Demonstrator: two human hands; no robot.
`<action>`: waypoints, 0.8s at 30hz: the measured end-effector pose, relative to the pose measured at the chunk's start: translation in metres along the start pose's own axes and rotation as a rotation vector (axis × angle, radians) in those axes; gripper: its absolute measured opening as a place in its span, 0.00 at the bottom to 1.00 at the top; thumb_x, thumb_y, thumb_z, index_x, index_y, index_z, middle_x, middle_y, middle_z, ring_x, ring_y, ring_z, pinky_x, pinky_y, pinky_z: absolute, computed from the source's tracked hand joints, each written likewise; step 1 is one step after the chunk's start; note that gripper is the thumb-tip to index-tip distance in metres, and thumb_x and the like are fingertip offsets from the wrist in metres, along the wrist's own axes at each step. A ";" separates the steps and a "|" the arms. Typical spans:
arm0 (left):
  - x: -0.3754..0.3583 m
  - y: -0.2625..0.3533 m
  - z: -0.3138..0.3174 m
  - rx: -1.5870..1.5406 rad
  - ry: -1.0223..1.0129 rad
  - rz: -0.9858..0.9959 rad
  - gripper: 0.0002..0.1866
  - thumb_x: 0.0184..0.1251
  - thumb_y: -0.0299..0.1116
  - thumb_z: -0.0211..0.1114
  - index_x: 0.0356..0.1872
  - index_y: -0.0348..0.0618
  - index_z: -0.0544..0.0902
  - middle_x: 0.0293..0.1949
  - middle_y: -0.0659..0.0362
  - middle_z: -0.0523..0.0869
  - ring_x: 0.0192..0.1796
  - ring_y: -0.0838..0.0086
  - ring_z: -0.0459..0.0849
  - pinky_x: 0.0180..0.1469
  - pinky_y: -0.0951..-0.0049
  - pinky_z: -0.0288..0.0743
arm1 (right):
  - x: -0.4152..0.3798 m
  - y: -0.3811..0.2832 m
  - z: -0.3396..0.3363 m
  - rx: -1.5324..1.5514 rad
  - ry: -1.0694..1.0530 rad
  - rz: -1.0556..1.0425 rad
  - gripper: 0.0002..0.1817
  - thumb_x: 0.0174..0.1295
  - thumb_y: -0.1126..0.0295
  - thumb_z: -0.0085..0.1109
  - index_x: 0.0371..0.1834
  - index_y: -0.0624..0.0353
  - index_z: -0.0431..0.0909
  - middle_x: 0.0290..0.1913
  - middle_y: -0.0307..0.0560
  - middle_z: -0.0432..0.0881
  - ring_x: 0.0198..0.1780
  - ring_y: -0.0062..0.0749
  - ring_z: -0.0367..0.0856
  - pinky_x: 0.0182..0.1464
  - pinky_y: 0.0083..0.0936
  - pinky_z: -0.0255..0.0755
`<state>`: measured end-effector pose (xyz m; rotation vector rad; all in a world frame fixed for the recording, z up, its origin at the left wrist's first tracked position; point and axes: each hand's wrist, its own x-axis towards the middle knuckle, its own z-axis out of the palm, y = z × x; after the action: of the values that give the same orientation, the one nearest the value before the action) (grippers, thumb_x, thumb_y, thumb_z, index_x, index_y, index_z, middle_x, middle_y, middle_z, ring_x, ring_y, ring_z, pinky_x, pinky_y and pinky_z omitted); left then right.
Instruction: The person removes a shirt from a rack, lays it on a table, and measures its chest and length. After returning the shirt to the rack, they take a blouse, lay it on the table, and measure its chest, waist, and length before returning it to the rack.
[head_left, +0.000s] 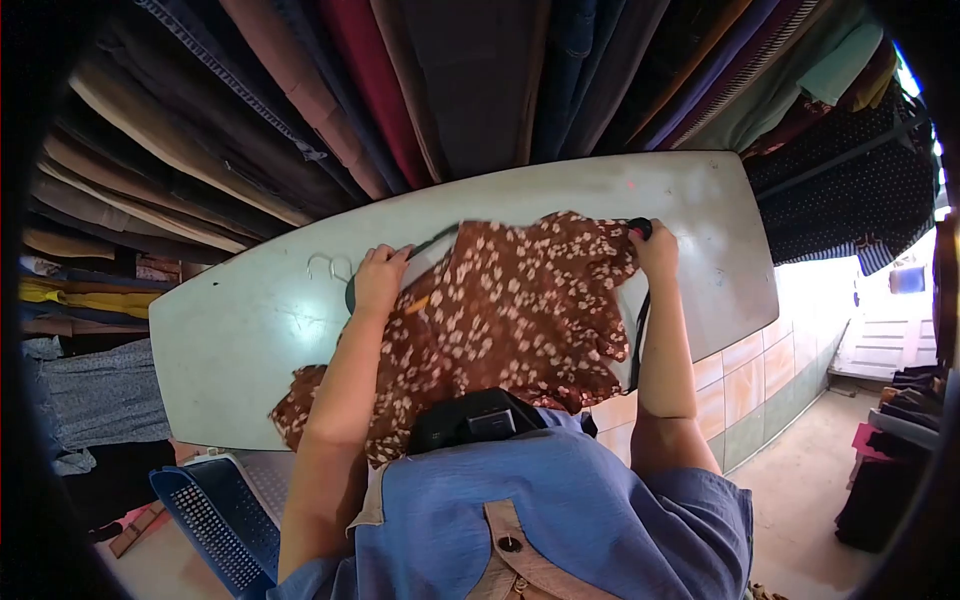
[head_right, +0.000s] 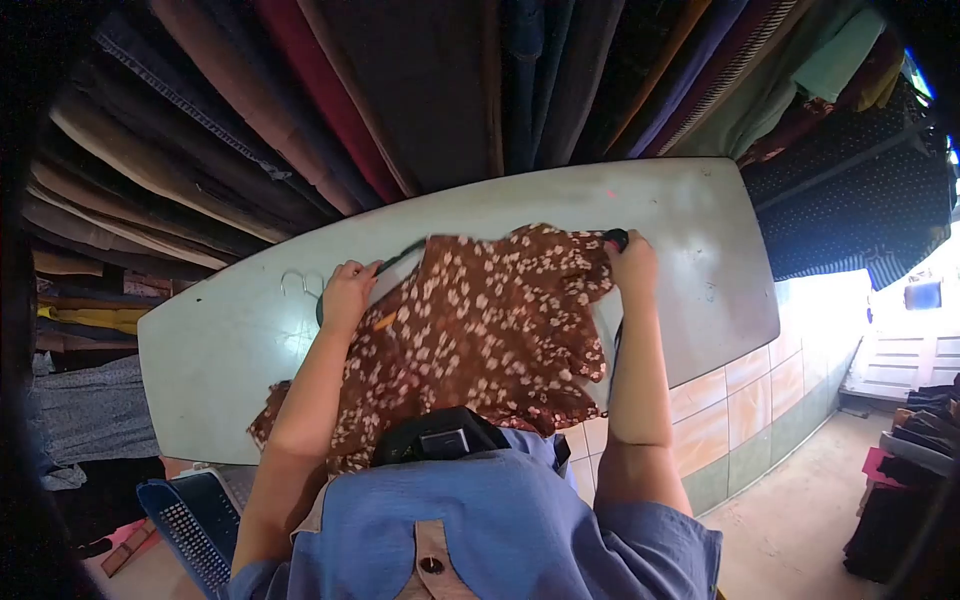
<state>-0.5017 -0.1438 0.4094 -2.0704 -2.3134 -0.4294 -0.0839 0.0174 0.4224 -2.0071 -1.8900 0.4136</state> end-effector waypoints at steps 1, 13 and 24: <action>-0.004 -0.007 0.005 0.029 0.041 0.054 0.18 0.54 0.32 0.66 0.49 0.55 0.83 0.35 0.62 0.79 0.38 0.67 0.78 0.43 0.67 0.74 | -0.002 0.007 0.004 0.009 -0.019 0.004 0.17 0.49 0.62 0.67 0.37 0.62 0.78 0.37 0.58 0.82 0.42 0.54 0.80 0.44 0.42 0.73; 0.011 0.026 -0.007 0.038 0.078 0.244 0.29 0.57 0.34 0.64 0.63 0.53 0.71 0.63 0.58 0.69 0.63 0.63 0.67 0.63 0.57 0.61 | -0.026 -0.022 0.006 0.130 0.361 -0.132 0.19 0.51 0.66 0.66 0.43 0.63 0.76 0.39 0.57 0.81 0.44 0.56 0.79 0.45 0.41 0.73; 0.038 0.068 0.005 -0.244 -0.018 0.246 0.23 0.65 0.37 0.60 0.61 0.50 0.73 0.61 0.58 0.73 0.59 0.61 0.72 0.61 0.59 0.65 | -0.031 -0.069 0.020 0.428 -0.166 -0.242 0.18 0.51 0.68 0.67 0.44 0.62 0.77 0.39 0.57 0.82 0.41 0.51 0.81 0.43 0.37 0.73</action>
<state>-0.4389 -0.1001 0.4250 -2.4369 -2.0664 -0.7163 -0.1563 -0.0094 0.4337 -1.4884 -1.9096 0.8551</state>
